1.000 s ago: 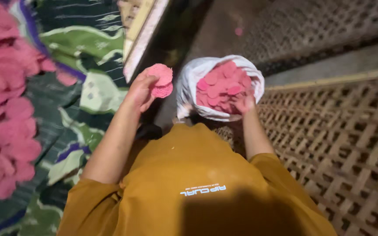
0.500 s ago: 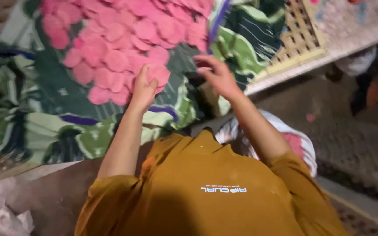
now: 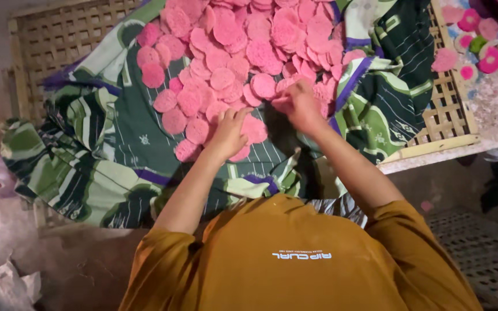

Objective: The person repeatedly picks up pink circular craft items from a pile on a patterned cloth and places them into a white sack. The person handles the items by hand, separating them and transferring them one at a time or in small groups.

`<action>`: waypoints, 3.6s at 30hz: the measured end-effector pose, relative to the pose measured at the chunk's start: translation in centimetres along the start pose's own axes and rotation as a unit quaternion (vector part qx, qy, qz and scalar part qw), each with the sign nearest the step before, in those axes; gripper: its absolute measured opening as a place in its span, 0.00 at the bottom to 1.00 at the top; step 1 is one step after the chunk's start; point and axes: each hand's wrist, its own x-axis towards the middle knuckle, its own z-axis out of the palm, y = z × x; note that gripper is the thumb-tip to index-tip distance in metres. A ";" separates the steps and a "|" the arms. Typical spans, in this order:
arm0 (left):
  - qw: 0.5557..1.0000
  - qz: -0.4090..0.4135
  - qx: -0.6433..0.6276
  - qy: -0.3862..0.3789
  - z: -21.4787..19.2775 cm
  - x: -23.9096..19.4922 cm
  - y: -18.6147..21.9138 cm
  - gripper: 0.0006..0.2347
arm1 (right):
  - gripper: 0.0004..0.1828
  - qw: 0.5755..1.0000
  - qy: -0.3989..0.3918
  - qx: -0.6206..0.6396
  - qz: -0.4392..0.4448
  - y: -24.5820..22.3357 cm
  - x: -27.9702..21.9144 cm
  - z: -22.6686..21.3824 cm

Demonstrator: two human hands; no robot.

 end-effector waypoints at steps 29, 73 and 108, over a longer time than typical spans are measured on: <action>0.819 -0.042 -0.483 -0.305 15.9 -0.8 24.8 0.22 | 0.24 0.509 0.486 0.523 0.480 10.6 -50.5 -12.1; 0.952 -0.239 0.003 0.192 -14.2 27.0 -28.1 0.22 | 0.16 0.981 0.123 -0.113 0.095 22.4 35.0 3.3; 0.987 -0.107 0.114 0.042 -8.8 14.0 -5.6 0.51 | 0.56 0.983 -0.137 -0.067 0.098 4.7 13.8 -4.2</action>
